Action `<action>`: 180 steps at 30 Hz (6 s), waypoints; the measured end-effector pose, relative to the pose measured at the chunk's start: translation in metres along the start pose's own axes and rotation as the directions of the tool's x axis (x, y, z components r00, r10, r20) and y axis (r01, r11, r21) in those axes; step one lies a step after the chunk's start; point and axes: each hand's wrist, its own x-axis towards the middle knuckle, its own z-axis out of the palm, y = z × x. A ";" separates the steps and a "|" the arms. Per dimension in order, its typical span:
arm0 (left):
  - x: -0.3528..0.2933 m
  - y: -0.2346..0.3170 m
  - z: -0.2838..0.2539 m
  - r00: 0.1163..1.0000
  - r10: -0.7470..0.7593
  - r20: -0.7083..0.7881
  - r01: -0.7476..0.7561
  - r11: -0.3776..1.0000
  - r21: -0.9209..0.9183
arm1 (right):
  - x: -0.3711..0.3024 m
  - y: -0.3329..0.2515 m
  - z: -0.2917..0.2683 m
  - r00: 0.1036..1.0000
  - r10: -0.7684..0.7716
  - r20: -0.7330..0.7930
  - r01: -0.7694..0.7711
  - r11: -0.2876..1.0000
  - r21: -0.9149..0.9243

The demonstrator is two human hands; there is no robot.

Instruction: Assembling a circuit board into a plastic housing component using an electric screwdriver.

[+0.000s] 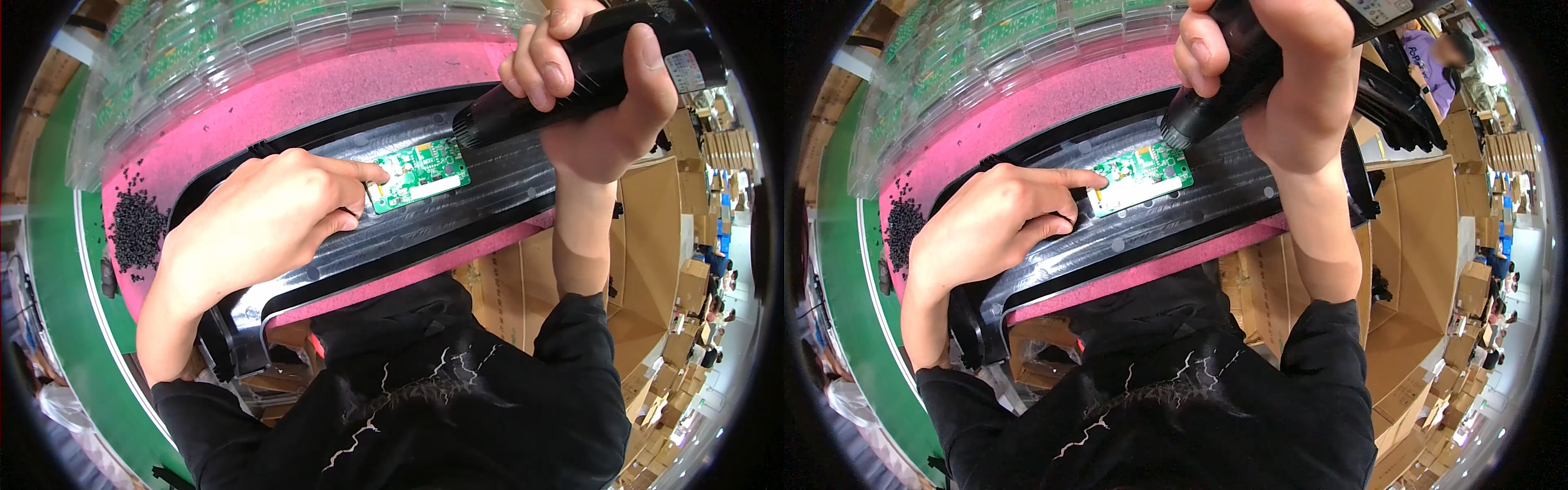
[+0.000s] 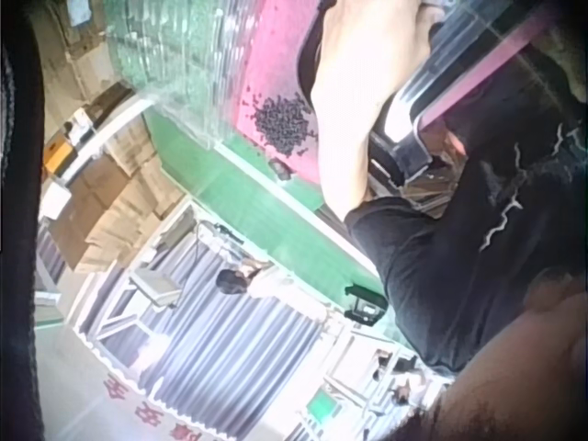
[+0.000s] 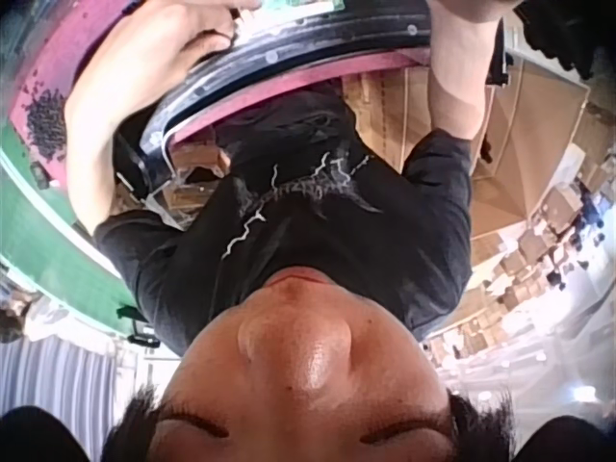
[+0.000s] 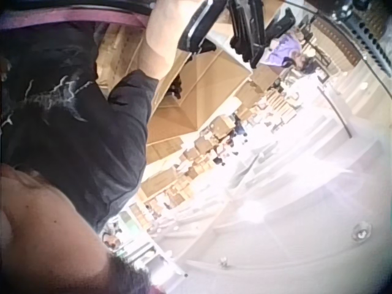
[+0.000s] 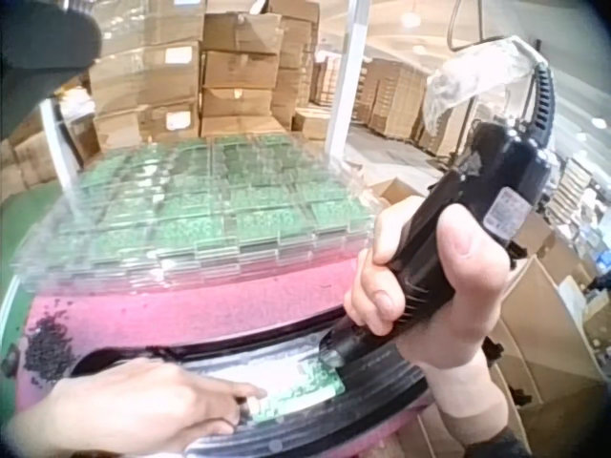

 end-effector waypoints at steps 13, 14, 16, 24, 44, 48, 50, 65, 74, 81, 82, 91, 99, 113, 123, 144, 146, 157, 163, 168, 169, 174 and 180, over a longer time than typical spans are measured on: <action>0.002 0.004 -0.004 0.998 -0.046 0.050 0.043 0.997 0.056 | 0.000 0.009 0.013 0.994 0.111 -0.024 -0.112 0.992 -0.055; 0.001 0.003 -0.002 0.999 -0.028 0.037 0.026 0.998 0.053 | 0.000 0.008 0.011 0.994 0.106 -0.023 -0.107 0.993 -0.053; 0.002 0.003 -0.002 1.000 -0.008 0.022 0.007 0.998 0.055 | 0.002 0.014 0.000 0.993 0.108 0.040 -0.111 0.990 0.088; 0.012 0.002 -0.001 0.972 0.145 -0.183 -0.153 0.988 -0.034 | -0.003 -0.019 -0.015 0.923 -0.156 0.353 0.045 0.952 0.302; 0.010 -0.004 -0.003 0.904 0.154 -0.399 -0.176 0.984 -0.019 | 0.004 -0.022 0.019 0.859 -0.300 0.414 0.198 0.942 0.273; 0.009 -0.006 -0.003 0.910 0.181 -0.373 -0.186 0.982 0.023 | 0.017 -0.025 0.018 0.778 -0.215 0.590 0.108 0.972 0.211; 0.009 -0.006 -0.003 0.921 0.167 -0.352 -0.149 0.986 0.080 | 0.023 -0.026 0.017 0.725 -0.167 0.668 0.067 0.983 0.173; 0.008 -0.012 0.000 0.912 0.107 -0.397 -0.082 0.993 0.080 | 0.021 0.008 0.024 0.782 -0.192 0.594 0.105 0.978 0.178; 0.010 -0.003 -0.004 0.901 -0.128 -0.414 0.171 0.983 0.068 | 0.010 0.030 0.036 0.909 -0.124 0.398 0.047 0.979 0.199; 0.013 -0.012 -0.003 0.771 0.007 -0.637 0.102 0.986 0.134 | 0.006 -0.004 0.069 0.907 0.363 0.214 -0.376 0.926 0.024; 0.013 -0.012 -0.001 0.753 0.011 -0.658 0.102 0.986 0.132 | 0.007 -0.001 0.066 0.914 0.328 0.239 -0.342 0.940 0.016; 0.009 -0.023 0.002 0.878 0.102 -0.467 -0.019 0.984 0.178 | 0.002 0.019 0.047 0.934 0.016 0.358 -0.087 0.979 0.183; 0.013 -0.017 -0.002 0.869 0.276 -0.411 -0.254 0.961 0.110 | 0.007 -0.016 0.028 0.881 -0.286 0.376 0.148 0.924 0.354; 0.014 -0.015 -0.004 0.847 0.287 -0.448 -0.264 0.958 0.115 | -0.001 -0.008 0.024 0.814 -0.050 0.578 -0.087 0.975 0.206; 0.014 -0.019 0.002 0.855 0.144 -0.498 -0.110 0.989 0.098 | -0.017 0.009 0.037 0.898 0.078 0.432 -0.178 0.964 0.196; 0.014 -0.024 0.004 0.883 0.363 -0.297 -0.339 0.932 0.131 | -0.011 -0.012 0.032 0.921 -0.190 0.339 0.081 0.947 0.311; 0.015 -0.023 0.004 0.866 0.363 -0.345 -0.346 0.932 0.113 | -0.009 -0.020 0.025 0.928 -0.293 0.229 0.222 0.931 0.291; 0.013 -0.013 -0.003 0.910 0.218 -0.352 -0.240 0.970 -0.021 | -0.008 -0.034 -0.002 0.910 -0.172 0.378 0.119 0.980 0.161; 0.010 -0.016 -0.003 0.959 0.137 -0.249 -0.103 0.984 0.145 | -0.016 -0.021 -0.019 0.961 -0.010 0.276 0.000 0.999 0.037; 0.010 -0.015 -0.003 0.963 0.141 -0.232 -0.097 0.976 0.193 | -0.019 -0.012 -0.021 0.981 0.027 0.192 -0.032 0.999 0.020; 0.011 -0.015 -0.002 0.963 0.138 -0.230 -0.095 0.977 0.189 | -0.020 -0.009 -0.021 0.984 0.027 0.176 -0.031 0.999 0.016; 0.012 -0.016 -0.001 0.958 0.150 -0.245 -0.106 0.977 0.184 | -0.016 -0.006 -0.024 0.978 0.067 0.200 -0.079 0.995 0.054; 0.011 -0.015 -0.001 0.958 0.159 -0.237 -0.109 0.972 0.209 | -0.016 -0.006 -0.026 0.979 0.062 0.195 -0.075 0.995 0.063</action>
